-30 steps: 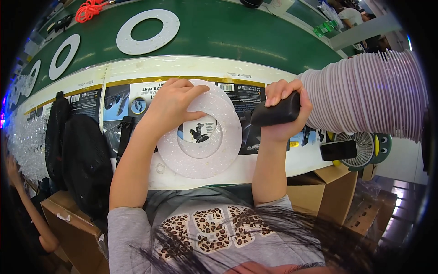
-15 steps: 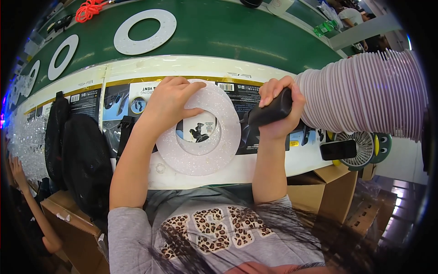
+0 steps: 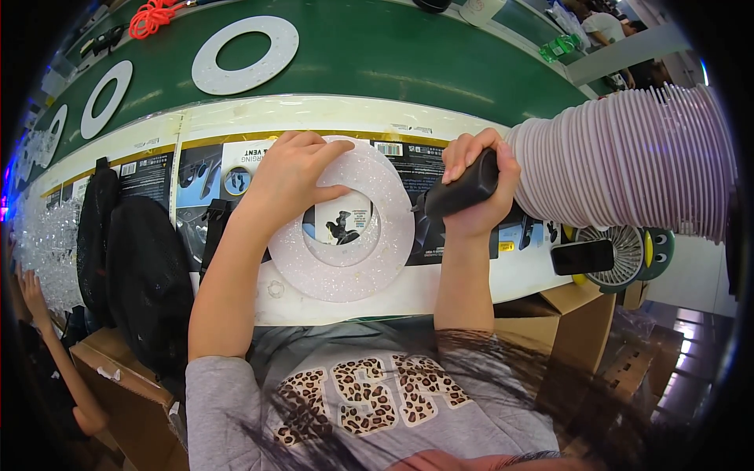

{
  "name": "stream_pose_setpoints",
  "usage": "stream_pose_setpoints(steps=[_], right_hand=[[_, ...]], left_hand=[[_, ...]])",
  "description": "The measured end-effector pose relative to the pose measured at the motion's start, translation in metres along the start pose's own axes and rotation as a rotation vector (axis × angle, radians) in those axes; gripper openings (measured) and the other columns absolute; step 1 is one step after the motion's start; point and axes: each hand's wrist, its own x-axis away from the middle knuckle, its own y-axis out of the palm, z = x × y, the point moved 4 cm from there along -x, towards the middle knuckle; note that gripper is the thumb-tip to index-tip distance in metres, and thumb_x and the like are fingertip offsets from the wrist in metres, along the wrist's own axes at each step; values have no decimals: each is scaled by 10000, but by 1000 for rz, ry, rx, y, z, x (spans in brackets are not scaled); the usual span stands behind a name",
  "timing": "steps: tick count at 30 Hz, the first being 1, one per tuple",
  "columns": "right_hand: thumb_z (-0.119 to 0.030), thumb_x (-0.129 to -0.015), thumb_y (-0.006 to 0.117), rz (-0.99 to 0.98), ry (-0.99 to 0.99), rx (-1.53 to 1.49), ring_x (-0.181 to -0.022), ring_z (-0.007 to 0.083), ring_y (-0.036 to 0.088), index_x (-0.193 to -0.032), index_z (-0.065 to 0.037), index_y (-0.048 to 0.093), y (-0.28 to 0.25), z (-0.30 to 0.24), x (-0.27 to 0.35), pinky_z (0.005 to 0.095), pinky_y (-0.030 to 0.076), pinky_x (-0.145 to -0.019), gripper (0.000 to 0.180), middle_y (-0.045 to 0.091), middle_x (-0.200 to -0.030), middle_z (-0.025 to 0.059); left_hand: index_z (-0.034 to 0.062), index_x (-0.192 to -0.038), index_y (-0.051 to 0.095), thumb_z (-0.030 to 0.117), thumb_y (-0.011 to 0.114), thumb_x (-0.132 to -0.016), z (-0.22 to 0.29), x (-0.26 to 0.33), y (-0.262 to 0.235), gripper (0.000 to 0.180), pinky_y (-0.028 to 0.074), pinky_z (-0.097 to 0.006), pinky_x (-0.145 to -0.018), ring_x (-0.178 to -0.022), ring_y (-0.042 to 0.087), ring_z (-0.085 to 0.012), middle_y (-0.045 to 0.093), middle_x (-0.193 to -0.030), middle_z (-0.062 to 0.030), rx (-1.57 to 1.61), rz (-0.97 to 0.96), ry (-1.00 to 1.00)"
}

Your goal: Applying sealant to a circular light fixture component using a squeeze bottle.

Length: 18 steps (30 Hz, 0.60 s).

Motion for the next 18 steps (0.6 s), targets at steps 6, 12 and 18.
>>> stream_pose_setpoints(steps=[6,12,18], right_hand=[[-339,-932,363,-1,-4,19,-508,130,421,-708,-69,409,0,1,0,256,334,-568,354,439,-547,55],[-340,-936,354,8,6,22,-516,134,425,-717,-73,409,-1,3,-1,272,337,-586,350,438,-555,54],[-378,-945,338,53,31,-68,-560,152,430,-737,-71,430,-12,1,-6,288,335,-609,382,452,-590,60]], left_hand=[[109,-1108,654,235,803,-644,0,0,0,504,467,-368,-860,-946,589,-276,638,-947,-99,0,-4,-2],[109,-1113,651,235,801,-648,-1,1,0,505,465,-369,-864,-949,588,-280,640,-952,-100,5,-9,-6],[98,-1123,643,229,798,-652,1,0,-1,512,454,-367,-880,-953,587,-276,646,-953,-101,20,-19,10]])
